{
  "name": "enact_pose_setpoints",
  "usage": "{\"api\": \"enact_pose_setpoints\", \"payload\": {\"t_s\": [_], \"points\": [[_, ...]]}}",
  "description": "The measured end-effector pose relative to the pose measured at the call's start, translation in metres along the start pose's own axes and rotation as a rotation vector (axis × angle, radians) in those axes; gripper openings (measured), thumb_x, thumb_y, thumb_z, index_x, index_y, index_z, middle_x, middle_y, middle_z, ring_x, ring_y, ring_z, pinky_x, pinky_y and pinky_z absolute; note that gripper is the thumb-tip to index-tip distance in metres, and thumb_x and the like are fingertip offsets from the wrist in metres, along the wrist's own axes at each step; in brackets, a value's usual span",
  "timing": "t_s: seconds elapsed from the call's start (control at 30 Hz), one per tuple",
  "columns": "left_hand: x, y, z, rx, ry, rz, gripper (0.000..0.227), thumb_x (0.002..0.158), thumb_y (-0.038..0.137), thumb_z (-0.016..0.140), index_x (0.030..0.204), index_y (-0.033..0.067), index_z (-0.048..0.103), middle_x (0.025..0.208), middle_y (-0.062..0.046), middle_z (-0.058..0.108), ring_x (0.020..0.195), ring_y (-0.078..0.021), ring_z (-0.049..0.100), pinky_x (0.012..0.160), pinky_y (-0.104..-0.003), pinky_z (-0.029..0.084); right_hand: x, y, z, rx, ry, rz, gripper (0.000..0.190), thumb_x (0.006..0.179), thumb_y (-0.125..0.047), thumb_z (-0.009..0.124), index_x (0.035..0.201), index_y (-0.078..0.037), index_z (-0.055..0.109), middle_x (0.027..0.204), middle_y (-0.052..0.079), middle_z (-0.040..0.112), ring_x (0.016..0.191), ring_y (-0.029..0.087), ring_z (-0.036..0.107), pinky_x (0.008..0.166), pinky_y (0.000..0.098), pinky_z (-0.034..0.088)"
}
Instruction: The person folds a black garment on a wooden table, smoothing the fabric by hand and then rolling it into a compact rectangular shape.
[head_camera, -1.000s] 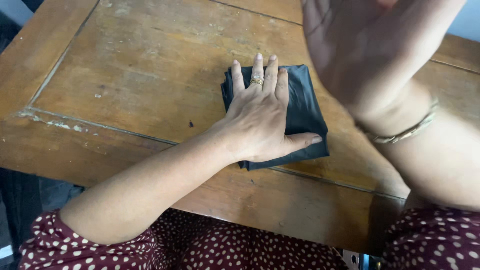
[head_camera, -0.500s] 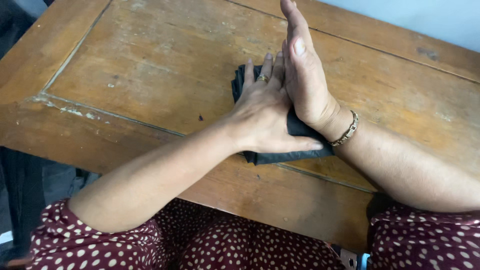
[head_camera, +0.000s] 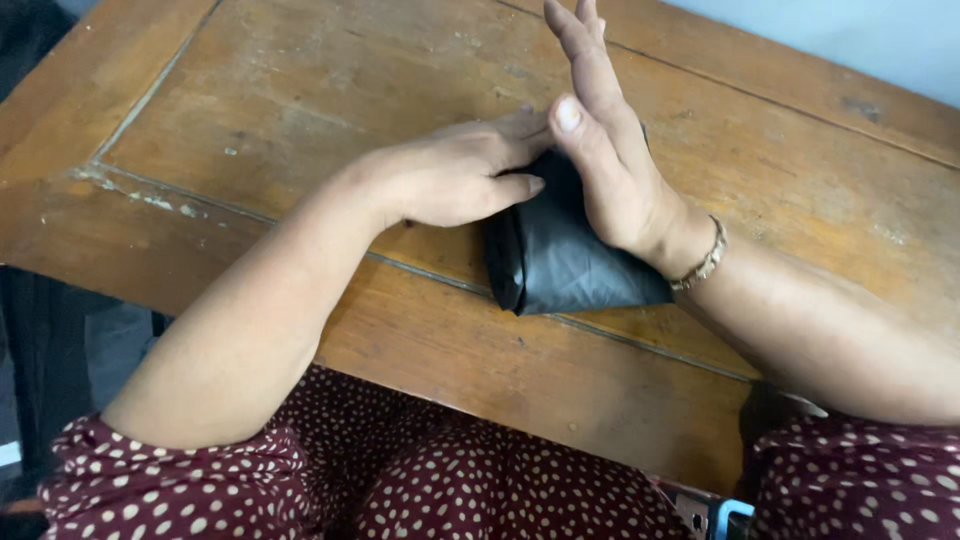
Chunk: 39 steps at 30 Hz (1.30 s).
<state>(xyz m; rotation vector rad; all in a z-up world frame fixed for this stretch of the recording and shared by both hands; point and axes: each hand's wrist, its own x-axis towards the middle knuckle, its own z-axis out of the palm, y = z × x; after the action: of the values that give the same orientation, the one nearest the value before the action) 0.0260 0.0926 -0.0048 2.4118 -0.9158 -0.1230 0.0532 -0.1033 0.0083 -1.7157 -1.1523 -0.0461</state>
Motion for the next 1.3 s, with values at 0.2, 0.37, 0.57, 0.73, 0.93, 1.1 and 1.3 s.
{"api": "enact_pose_setpoints", "payload": {"t_s": [0.2,0.37,0.57,0.73,0.93,1.1,1.3], "points": [[0.001,0.001,0.001,0.042,-0.066,-0.124,0.060,0.105,0.026,0.037,0.157,-0.0042,0.029,0.167,-0.023,0.017,0.156,-0.0321,0.015,0.124,-0.039,0.012,-0.027,-0.068,-0.009,0.254,-0.031,-0.069,0.097,0.108,-0.074,0.034,0.172,-0.007,0.005,0.186,0.009,0.004,0.181,0.021,0.002,0.164,0.0437,-0.001],[0.000,0.003,-0.008,-0.059,-0.058,-0.129,0.066,0.106,0.023,0.038,0.161,-0.0011,0.010,0.169,-0.024,0.006,0.158,-0.0319,0.007,0.126,-0.041,0.005,-0.029,-0.018,0.032,-0.071,-0.101,-0.180,0.093,0.104,-0.066,0.038,0.166,0.001,0.018,0.176,0.025,-0.003,0.171,0.039,-0.004,0.148,0.0628,-0.001],[-0.002,0.013,-0.012,-0.094,0.041,-0.145,0.050,0.105,0.028,0.036,0.145,0.0016,0.050,0.150,-0.027,0.051,0.135,-0.0410,0.051,0.103,-0.046,0.045,-0.026,-0.028,0.029,-0.074,-0.049,-0.275,0.096,0.099,-0.068,0.044,0.164,0.001,0.022,0.174,0.031,-0.006,0.170,0.043,-0.010,0.148,0.0697,-0.008],[0.006,-0.028,0.015,-0.012,0.402,-0.011,0.035,0.098,0.034,0.063,0.120,0.0076,0.070,0.131,-0.018,0.069,0.122,-0.0364,0.064,0.099,-0.044,0.047,-0.016,-0.055,-0.013,-0.317,0.057,-0.124,0.061,0.111,-0.035,0.054,0.155,0.002,0.033,0.160,0.022,0.033,0.156,0.038,0.030,0.137,0.0525,0.024],[-0.002,0.025,-0.024,-0.129,0.073,-0.694,0.082,0.083,0.064,0.064,0.141,0.0092,0.045,0.143,-0.011,0.059,0.127,-0.0300,0.059,0.093,-0.042,0.048,-0.001,-0.039,-0.071,-0.349,-0.152,0.865,0.097,0.084,-0.051,0.062,0.162,-0.011,0.021,0.138,0.017,0.054,0.115,0.025,0.060,0.094,0.0378,0.048],[-0.004,0.041,-0.040,-0.135,0.004,-0.829,0.083,0.069,0.075,0.064,0.121,0.0119,0.055,0.130,-0.006,0.063,0.115,-0.0243,0.060,0.085,-0.039,0.045,-0.012,-0.009,-0.070,-0.105,-0.302,0.906,0.087,0.073,-0.039,0.069,0.151,-0.010,0.043,0.131,0.005,0.063,0.116,0.017,0.059,0.097,0.0338,0.051],[-0.007,0.056,-0.045,-0.506,0.075,-0.728,0.068,0.057,0.044,0.081,0.116,0.0141,0.070,0.114,0.003,0.076,0.104,-0.0098,0.068,0.089,-0.024,0.050,-0.022,0.012,-0.078,0.288,-0.350,0.813,0.078,0.064,-0.019,0.077,0.137,-0.002,0.060,0.129,0.008,0.072,0.117,0.019,0.067,0.103,0.0354,0.055]]}}
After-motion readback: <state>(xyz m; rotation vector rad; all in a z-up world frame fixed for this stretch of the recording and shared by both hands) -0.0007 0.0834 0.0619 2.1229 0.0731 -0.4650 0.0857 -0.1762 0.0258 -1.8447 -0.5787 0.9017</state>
